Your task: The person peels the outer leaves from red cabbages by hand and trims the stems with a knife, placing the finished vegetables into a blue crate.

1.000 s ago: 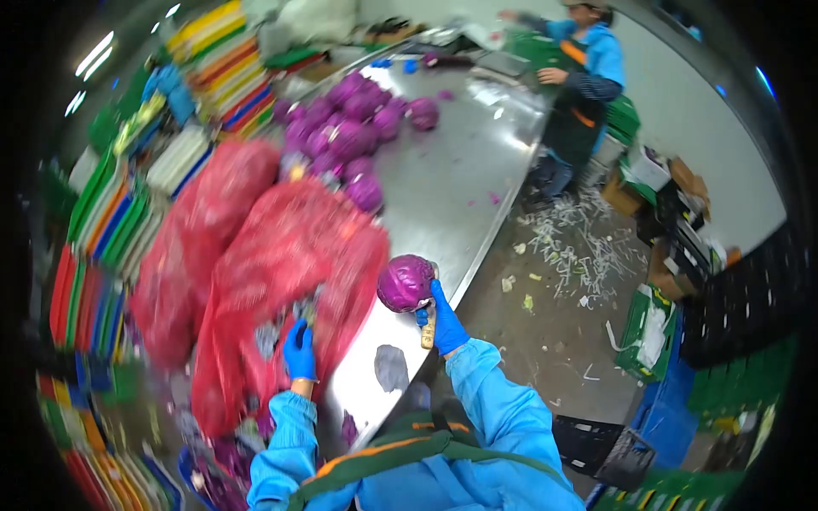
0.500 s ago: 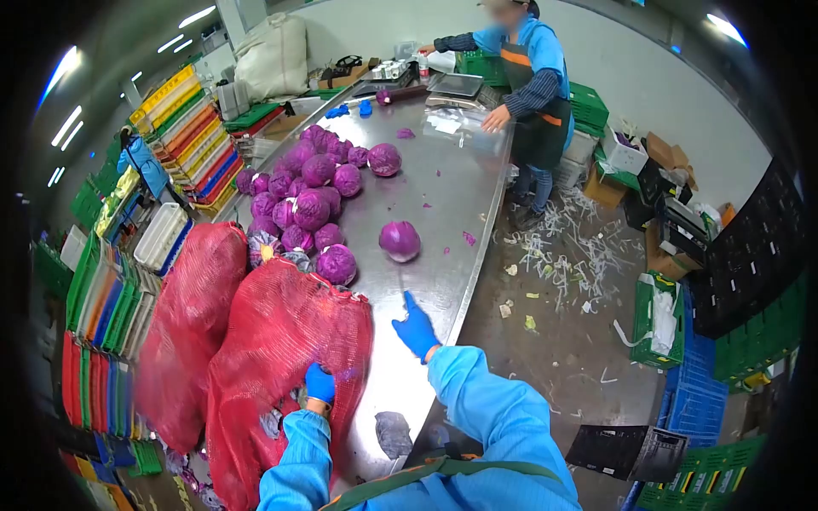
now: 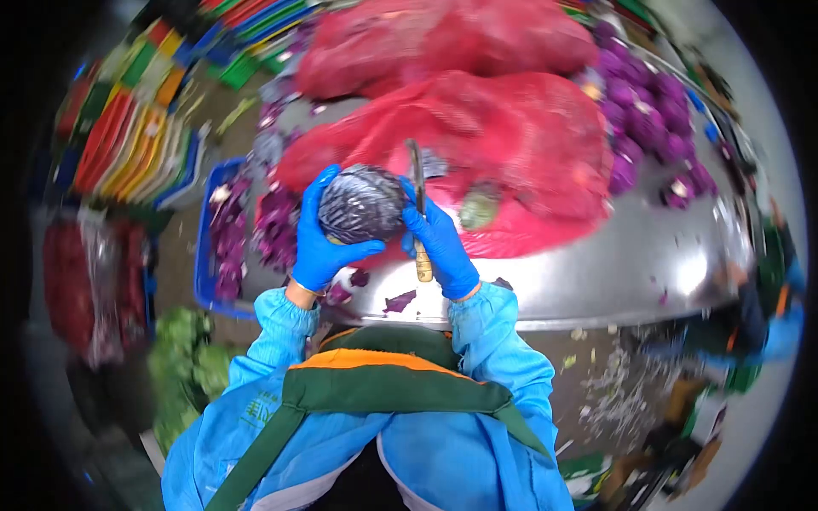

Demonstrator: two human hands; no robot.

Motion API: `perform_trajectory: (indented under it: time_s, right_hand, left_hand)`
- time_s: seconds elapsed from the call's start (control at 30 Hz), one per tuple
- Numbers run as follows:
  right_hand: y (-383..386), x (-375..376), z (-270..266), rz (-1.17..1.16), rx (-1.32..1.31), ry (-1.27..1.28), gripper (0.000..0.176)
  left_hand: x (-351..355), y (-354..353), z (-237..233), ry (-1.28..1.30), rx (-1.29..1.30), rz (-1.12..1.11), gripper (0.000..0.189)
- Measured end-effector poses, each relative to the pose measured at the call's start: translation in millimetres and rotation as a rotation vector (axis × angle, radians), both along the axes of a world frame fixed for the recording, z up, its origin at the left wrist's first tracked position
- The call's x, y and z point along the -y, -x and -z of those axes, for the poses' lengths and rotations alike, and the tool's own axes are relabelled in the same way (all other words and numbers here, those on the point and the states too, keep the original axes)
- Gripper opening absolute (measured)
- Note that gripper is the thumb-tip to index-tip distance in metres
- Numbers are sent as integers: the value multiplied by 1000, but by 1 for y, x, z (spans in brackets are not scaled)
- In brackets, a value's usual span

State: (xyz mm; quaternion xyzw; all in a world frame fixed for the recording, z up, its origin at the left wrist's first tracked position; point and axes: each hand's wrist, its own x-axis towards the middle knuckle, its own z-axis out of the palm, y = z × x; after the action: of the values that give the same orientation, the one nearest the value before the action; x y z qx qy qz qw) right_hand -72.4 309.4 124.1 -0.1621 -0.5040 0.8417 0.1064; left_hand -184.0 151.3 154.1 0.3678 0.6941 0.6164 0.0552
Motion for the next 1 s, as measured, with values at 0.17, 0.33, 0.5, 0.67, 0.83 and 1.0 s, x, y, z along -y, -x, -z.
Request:
perform_trajectory:
  time_s: [0.17, 0.33, 0.5, 0.67, 0.83, 1.0]
  right_hand:
    - [59, 66, -19, -257, -227, -25, 80]
    - [79, 128, -33, -530, -263, -253, 78]
    - [85, 145, 18, -367, -225, -784, 61]
    - [81, 172, 29, -386, -174, -770, 58]
    - [69, 186, 75, -449, 198, -1268, 37]
    - [67, 193, 88, -352, 99, -1290, 23]
  left_hand:
    - [85, 16, 9, -323, 372, -53, 119]
    - [169, 7, 24, -943, 1376, 6, 81]
    - [209, 27, 48, 9, 226, -445, 90]
    - [214, 34, 107, 211, 35, -386, 101]
    - [215, 38, 136, 363, 38, -363, 110]
    - [216, 46, 138, 403, 135, -339, 110]
